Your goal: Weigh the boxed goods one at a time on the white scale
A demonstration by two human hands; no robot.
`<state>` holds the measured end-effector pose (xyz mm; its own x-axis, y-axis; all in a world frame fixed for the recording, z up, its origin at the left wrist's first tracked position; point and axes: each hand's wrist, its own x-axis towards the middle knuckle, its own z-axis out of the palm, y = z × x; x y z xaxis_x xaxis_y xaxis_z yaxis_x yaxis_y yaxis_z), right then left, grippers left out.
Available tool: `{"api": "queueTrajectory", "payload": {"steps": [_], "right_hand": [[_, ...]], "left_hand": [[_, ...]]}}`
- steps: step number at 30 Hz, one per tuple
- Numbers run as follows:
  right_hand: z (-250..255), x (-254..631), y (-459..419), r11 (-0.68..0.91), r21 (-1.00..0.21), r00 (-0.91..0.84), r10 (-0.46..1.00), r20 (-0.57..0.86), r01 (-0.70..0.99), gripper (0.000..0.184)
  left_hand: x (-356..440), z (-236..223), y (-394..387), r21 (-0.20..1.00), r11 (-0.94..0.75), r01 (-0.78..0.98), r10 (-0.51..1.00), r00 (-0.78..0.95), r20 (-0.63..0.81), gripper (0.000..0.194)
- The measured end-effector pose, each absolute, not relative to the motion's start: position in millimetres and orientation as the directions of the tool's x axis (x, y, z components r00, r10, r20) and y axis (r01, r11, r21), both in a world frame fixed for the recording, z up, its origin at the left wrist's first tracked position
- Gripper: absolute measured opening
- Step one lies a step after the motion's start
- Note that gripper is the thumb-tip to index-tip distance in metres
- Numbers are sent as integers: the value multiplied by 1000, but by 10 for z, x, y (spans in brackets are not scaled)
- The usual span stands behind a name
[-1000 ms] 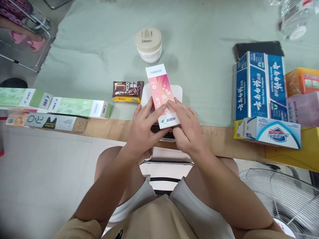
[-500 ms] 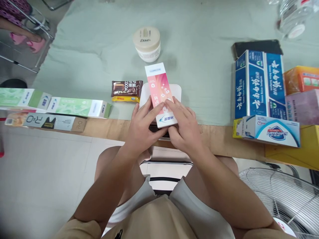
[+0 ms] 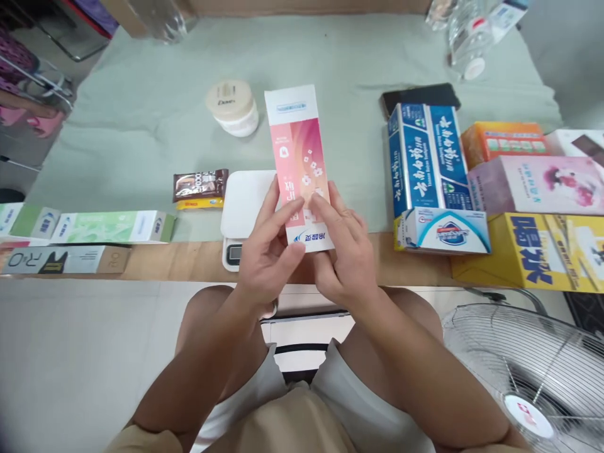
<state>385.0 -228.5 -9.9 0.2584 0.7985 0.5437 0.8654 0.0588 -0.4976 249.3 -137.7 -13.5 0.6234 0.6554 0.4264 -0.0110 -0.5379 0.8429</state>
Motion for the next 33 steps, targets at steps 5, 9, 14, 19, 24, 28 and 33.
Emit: {"api": "queueTrajectory", "payload": {"steps": [5, 9, 14, 19, 24, 28, 33], "right_hand": [[-114, 4010, -2446, -26, -541, 374, 751, 545, 841, 74], [-86, 4142, -2573, 13, -584, 412, 697, 587, 811, 52], [16, 4259, -2645, 221, -606, 298, 713, 634, 764, 33], [79, 4253, -2659, 252, -648, 319, 709, 629, 719, 32], [110, 4235, -2672, 248, -693, 335, 735, 590, 677, 33], [110, 4200, -2656, 284, -700, 311, 743, 593, 655, 34], [98, 4173, -2630, 302, -699, 289, 751, 593, 648, 29]], "left_hand": [[2967, -149, -1553, 948, -319, 23, 766, 595, 244, 49], [3220, -270, -1611, 972, -220, 83, 768, 630, 119, 52], [3462, -450, -1563, 928, -307, 211, 735, 672, 90, 50], [3653, -477, -1479, 783, -517, 346, 709, 686, 165, 50], [3546, -396, -1396, 701, -546, 459, 744, 650, 153, 49], [3484, -333, -1368, 703, -584, 405, 690, 704, 169, 37], [3526, -421, -1387, 625, -723, 294, 531, 815, 231, 41]]}}
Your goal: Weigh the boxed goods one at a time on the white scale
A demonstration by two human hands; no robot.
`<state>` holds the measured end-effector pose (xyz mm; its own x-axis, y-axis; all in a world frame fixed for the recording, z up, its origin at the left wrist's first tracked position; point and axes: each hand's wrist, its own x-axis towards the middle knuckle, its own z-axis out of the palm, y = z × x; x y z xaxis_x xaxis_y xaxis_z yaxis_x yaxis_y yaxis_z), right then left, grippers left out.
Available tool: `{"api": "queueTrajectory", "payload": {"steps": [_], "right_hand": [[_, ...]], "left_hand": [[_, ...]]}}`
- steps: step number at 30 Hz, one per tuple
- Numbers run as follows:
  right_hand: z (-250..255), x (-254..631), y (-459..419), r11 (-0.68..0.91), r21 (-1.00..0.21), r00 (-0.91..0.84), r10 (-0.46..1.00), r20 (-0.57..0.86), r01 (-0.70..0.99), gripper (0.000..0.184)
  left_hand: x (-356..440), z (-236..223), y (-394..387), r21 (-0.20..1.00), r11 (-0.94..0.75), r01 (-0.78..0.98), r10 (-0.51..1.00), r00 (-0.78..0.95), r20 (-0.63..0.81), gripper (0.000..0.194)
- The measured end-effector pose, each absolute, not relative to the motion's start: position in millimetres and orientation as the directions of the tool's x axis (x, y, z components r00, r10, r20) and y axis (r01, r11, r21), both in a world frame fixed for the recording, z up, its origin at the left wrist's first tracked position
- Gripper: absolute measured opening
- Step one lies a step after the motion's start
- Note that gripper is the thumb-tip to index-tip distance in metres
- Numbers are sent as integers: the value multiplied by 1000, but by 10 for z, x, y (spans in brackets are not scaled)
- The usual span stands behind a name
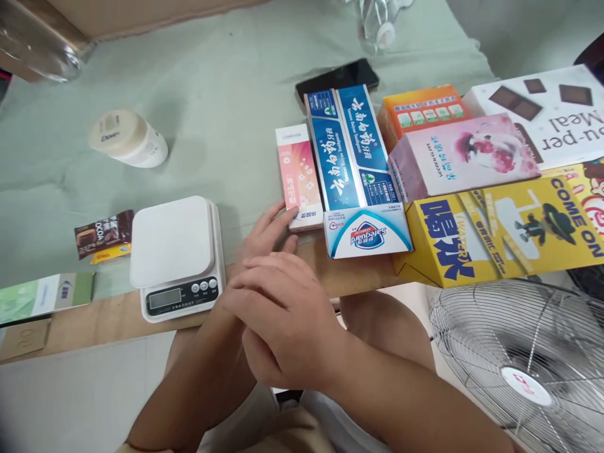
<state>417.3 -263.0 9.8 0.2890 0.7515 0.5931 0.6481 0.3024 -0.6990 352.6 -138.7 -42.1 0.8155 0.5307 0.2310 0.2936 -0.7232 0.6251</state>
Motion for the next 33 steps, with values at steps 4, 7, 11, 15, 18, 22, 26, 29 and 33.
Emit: {"api": "queueTrajectory", "payload": {"steps": [4, 7, 11, 15, 18, 22, 26, 29, 33], "right_hand": [[105, 4183, -2624, 288, -708, 293, 762, 577, 645, 28], [104, 4183, -2621, 283, -711, 302, 760, 576, 644, 28], [95, 4174, -2614, 293, -721, 307, 758, 575, 628, 28], [106, 4168, -2607, 302, -726, 305, 759, 576, 618, 28], [124, 4163, -2606, 307, -726, 302, 759, 577, 615, 29], [132, 4151, -2599, 318, -728, 294, 761, 578, 608, 30], [132, 4147, -2594, 308, -731, 295, 767, 570, 609, 30], [142, 4146, -2596, 300, -730, 289, 775, 562, 615, 29], [150, 4140, -2589, 297, -732, 287, 779, 557, 614, 28]], "left_hand": [[3519, -518, -1417, 555, -778, 296, 483, 846, 226, 54], [3495, -548, -1437, 520, -784, 339, 490, 852, 184, 59], [3480, -572, -1466, 450, -814, 367, 492, 847, 199, 65], [3485, -536, -1519, 385, -840, 382, 483, 851, 209, 75], [3487, -467, -1574, 356, -834, 423, 505, 844, 182, 74], [3493, -439, -1598, 346, -830, 438, 514, 841, 167, 72], [3512, -486, -1549, 442, -792, 420, 542, 818, 193, 78], [3520, -516, -1514, 551, -723, 418, 593, 784, 183, 65], [3518, -563, -1485, 598, -709, 374, 599, 766, 231, 52]]}}
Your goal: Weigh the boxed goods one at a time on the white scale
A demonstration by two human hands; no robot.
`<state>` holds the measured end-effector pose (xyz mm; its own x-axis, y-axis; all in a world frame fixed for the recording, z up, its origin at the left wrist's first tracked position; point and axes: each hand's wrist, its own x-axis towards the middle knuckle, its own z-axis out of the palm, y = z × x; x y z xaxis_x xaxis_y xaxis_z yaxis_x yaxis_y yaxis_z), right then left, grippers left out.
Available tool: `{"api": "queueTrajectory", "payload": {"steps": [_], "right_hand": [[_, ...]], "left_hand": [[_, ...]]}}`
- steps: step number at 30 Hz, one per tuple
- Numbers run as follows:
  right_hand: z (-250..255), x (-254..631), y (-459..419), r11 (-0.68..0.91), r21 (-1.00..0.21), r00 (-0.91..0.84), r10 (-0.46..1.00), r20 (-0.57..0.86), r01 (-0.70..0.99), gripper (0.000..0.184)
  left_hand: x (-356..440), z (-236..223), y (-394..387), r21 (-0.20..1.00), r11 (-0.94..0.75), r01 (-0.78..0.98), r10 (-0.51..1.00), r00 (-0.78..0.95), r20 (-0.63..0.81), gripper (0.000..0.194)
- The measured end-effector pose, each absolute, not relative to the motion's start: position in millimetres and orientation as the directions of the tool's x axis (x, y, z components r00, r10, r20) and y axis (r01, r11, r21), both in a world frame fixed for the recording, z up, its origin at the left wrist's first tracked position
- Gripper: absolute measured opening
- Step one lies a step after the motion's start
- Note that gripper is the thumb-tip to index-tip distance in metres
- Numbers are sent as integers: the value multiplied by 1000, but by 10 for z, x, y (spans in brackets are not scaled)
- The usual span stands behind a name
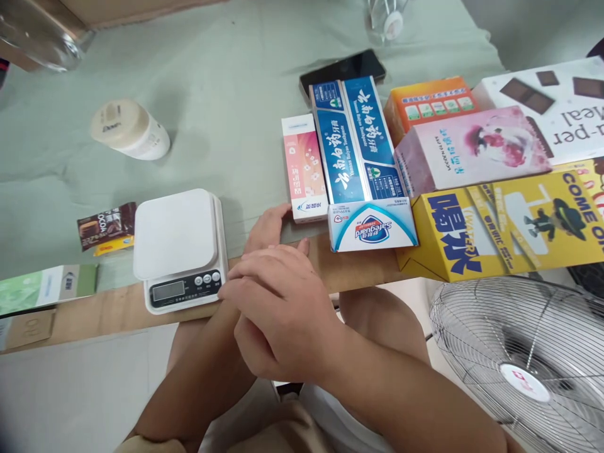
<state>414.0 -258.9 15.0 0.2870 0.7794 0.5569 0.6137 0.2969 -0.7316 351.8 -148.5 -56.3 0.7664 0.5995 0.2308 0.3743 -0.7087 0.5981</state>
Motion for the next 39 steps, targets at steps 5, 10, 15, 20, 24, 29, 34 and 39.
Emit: {"api": "queueTrajectory", "payload": {"steps": [5, 10, 15, 20, 24, 29, 34, 39], "right_hand": [[162, 4132, -2579, 301, -724, 287, 773, 566, 620, 28], [219, 4093, -2541, 299, -714, 277, 774, 570, 633, 26], [247, 3994, -2429, 313, -683, 247, 768, 591, 661, 25], [159, 3828, -2273, 338, -605, 143, 782, 607, 721, 32], [13, 3628, -2127, 359, -506, 21, 800, 600, 784, 32], [-41, 3301, -1876, 376, -429, -89, 827, 555, 821, 29], [81, 2839, -1323, 433, -373, -231, 848, 477, 820, 33], [41, 2275, -639, 446, -304, -354, 881, 313, 842, 47]], "left_hand": [[3535, -592, -1474, 611, -717, 335, 581, 771, 259, 48], [3441, -416, -1478, 718, -632, 291, 640, 719, 272, 37], [2984, -54, -1405, 726, -664, 179, 656, 606, 450, 23], [2391, 116, -1227, 649, -744, 155, 640, 443, 628, 21], [1917, 74, -999, 728, -653, 209, 753, 277, 596, 24], [1309, 51, -678, 865, -409, 290, 909, 49, 413, 17], [897, -45, -494, 948, -262, 179, 956, -85, 280, 30], [781, -158, -456, 947, -257, 193, 958, -76, 276, 53]]}}
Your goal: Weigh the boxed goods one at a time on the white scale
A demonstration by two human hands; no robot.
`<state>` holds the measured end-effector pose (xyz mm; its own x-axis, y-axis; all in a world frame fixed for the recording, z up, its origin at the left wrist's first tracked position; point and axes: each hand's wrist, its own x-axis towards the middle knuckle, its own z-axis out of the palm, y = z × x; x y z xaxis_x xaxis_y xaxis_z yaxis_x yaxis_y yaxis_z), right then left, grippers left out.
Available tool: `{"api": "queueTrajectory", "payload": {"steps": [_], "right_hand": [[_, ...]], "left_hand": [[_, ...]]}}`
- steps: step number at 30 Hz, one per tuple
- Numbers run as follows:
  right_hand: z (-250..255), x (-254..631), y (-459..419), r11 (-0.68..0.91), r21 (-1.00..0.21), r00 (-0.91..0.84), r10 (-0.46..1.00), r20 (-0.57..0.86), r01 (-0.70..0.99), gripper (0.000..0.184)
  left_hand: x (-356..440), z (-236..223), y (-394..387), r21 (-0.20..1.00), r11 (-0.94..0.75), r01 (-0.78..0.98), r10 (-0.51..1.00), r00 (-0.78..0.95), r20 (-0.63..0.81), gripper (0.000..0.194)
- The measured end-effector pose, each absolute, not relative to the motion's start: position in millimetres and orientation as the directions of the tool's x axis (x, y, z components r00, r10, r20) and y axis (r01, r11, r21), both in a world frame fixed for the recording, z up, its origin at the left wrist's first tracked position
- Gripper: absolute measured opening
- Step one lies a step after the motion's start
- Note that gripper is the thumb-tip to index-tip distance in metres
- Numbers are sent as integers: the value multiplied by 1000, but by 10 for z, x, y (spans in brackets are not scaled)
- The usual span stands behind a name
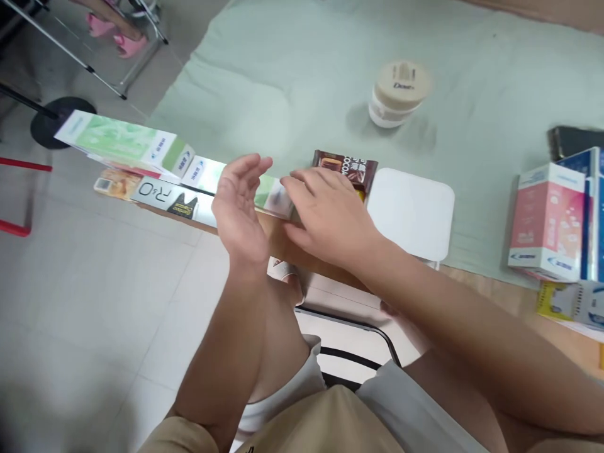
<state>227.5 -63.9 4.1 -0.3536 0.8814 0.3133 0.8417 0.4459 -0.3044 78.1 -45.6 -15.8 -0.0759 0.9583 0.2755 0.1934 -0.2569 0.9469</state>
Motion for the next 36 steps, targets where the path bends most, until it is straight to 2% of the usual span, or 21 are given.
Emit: {"api": "queueTrajectory", "payload": {"steps": [3, 7, 9, 12, 15, 17, 19, 22, 25, 29, 32, 36], "right_hand": [[-50, 2010, -412, 447, -287, -393, 891, 228, 847, 45], [-184, 1847, -327, 418, -249, -373, 904, 210, 873, 31], [-221, 1837, -339, 404, -259, -356, 910, 213, 878, 28], [-157, 1908, -433, 455, -310, -356, 876, 325, 835, 33], [61, 2134, -675, 488, -347, -302, 829, 470, 801, 39], [205, 2403, -926, 446, -333, -230, 820, 524, 831, 45], [255, 2750, -1215, 354, -264, -136, 789, 599, 897, 60], [102, 3261, -1601, 97, -234, 88, 737, 670, 967, 67], [-142, 3538, -1813, -49, -273, 217, 746, 629, 961, 52], [-227, 3566, -1854, -162, -360, 340, 786, 516, 919, 41], [-140, 3555, -1864, -147, -417, 342, 828, 444, 897, 45], [-96, 3663, -1932, 9, -610, 322, 843, 430, 792, 39]], "left_hand": [[769, -171, -448, 938, -281, 201, 947, -98, 305, 52], [793, -142, -448, 947, -314, 63, 935, -151, 320, 43], [816, -114, -465, 944, -325, 49, 932, -150, 329, 44], [862, -64, -517, 876, -435, 209, 872, -147, 468, 50], [944, -12, -592, 688, -571, 448, 708, -155, 689, 40], [1030, 19, -646, 598, -630, 496, 608, -165, 777, 31], [1146, 32, -703, 563, -682, 467, 562, -159, 812, 31], [1381, -13, -799, 578, -744, 336, 595, -61, 801, 28], [1666, -133, -892, 621, -755, 210, 652, 141, 745, 22], [1994, -250, -964, 635, -724, 270, 688, 348, 637, 21], [2120, -244, -983, 641, -699, 317, 711, 403, 576, 21], [2158, -220, -1008, 667, -625, 406, 779, 385, 495, 30]]}}
